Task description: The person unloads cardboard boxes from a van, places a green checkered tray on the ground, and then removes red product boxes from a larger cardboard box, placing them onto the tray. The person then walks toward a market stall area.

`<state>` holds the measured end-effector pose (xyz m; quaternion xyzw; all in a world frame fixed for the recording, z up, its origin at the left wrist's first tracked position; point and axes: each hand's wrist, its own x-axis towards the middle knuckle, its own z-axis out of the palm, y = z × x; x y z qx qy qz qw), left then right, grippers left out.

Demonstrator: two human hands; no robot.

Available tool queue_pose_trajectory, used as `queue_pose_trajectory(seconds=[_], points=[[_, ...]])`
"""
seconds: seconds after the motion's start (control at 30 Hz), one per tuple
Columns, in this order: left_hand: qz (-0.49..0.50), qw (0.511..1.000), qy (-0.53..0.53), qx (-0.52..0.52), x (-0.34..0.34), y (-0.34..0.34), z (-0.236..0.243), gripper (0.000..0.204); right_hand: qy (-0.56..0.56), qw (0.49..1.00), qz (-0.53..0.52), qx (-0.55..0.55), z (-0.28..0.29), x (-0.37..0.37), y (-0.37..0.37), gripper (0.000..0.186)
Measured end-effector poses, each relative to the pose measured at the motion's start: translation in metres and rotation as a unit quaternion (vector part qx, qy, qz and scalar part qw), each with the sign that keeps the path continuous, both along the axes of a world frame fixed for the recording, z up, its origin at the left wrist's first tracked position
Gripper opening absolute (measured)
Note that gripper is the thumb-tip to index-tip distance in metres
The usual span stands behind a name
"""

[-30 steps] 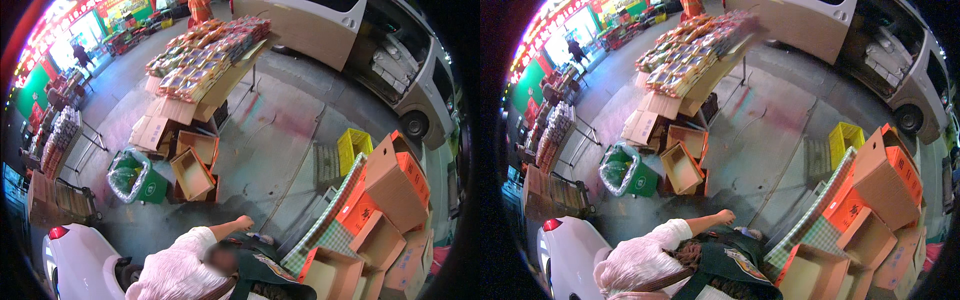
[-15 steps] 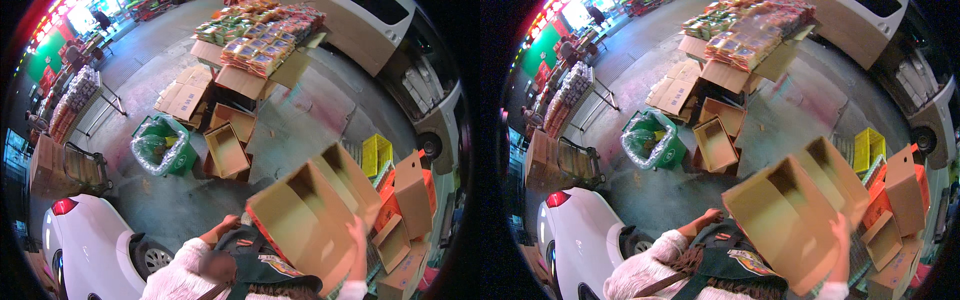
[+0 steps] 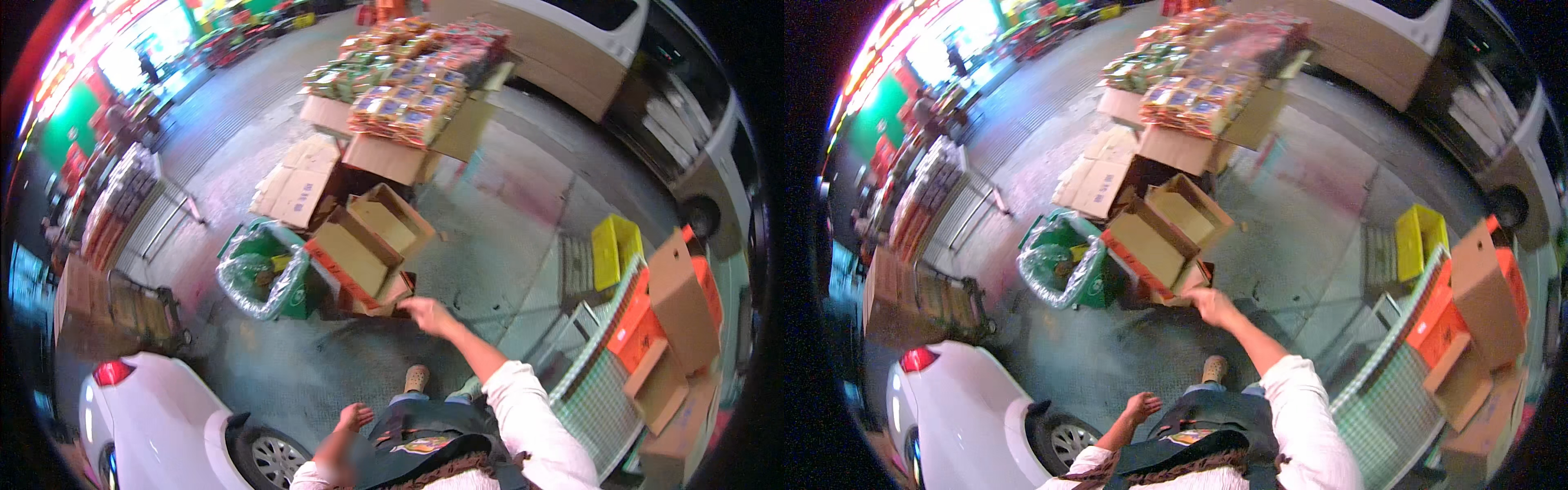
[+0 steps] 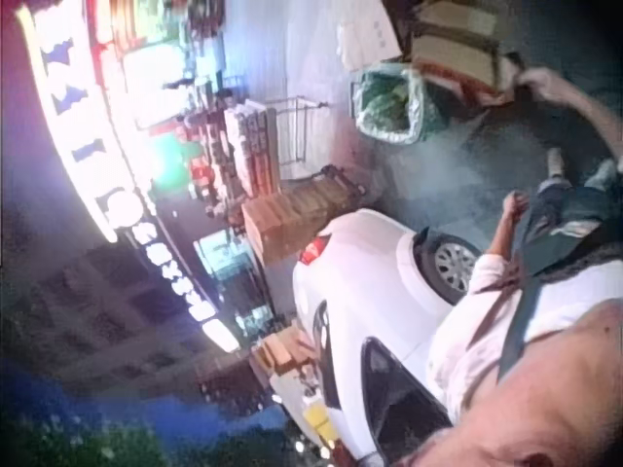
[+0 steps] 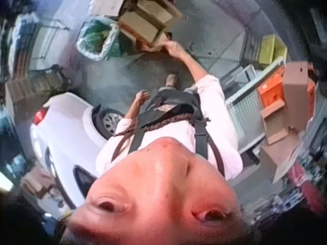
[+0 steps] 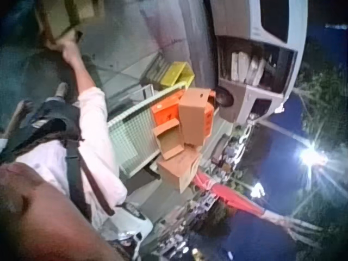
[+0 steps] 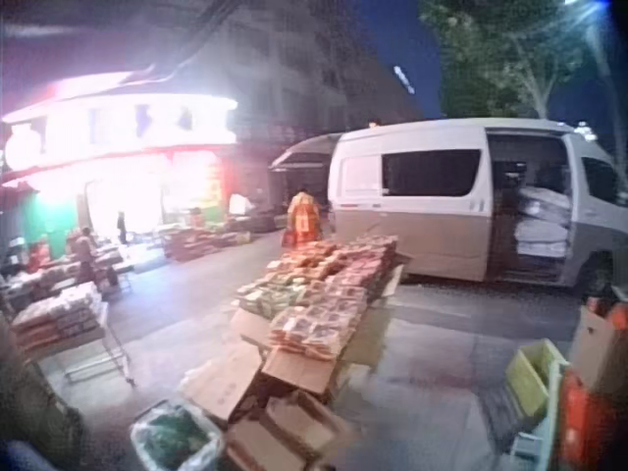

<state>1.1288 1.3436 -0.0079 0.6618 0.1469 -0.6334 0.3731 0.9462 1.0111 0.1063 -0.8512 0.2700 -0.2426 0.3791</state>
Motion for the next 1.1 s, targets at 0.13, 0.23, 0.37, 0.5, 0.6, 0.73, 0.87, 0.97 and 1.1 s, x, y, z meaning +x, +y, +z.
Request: queue_pose_trajectory(seconds=[0.13, 0.23, 0.37, 0.5, 0.6, 0.73, 0.87, 0.97, 1.1], points=[[-0.249, 0.966, -0.031, -0.067, -0.030, -0.024, -0.034, 0.028, 0.118, 0.977, -0.035, 0.175, -0.028, -0.142, 0.116, 0.029], [-0.439, 0.876, -0.082, -0.183, -0.036, -0.061, -0.058, 0.026, 0.297, 0.880, -0.234, 0.289, -0.077, -0.295, 0.214, 0.031], [-0.297, 0.953, -0.030, -0.048, -0.099, -0.145, -0.010, 0.028, 0.226, 0.580, -0.769, 0.144, -0.117, -0.482, 0.375, 0.024], [-0.398, 0.914, -0.074, -0.033, -0.137, -0.198, 0.000, 0.032, 0.112, 0.265, -0.914, 0.286, -0.076, -0.559, 0.448, 0.030], [-0.497, 0.859, -0.123, -0.017, -0.223, -0.219, 0.010, 0.031, 0.105, 0.239, -0.908, 0.327, -0.149, -0.621, 0.499, 0.040], [-0.718, 0.668, -0.148, -0.130, -0.335, -0.209, 0.015, 0.035, -0.220, 0.349, -0.863, 0.292, -0.161, -0.671, 0.419, 0.065], [-0.852, 0.409, -0.138, -0.296, -0.446, -0.171, 0.095, 0.033, -0.383, 0.364, -0.783, 0.330, -0.112, -0.705, 0.295, 0.085], [-0.875, 0.396, -0.095, -0.263, -0.455, -0.165, 0.095, 0.035, -0.515, 0.316, -0.726, 0.328, -0.113, -0.740, 0.234, 0.080], [-0.868, 0.380, -0.220, -0.231, -0.391, -0.196, 0.069, 0.036, -0.618, 0.227, -0.683, 0.315, -0.151, -0.770, 0.201, 0.041]])
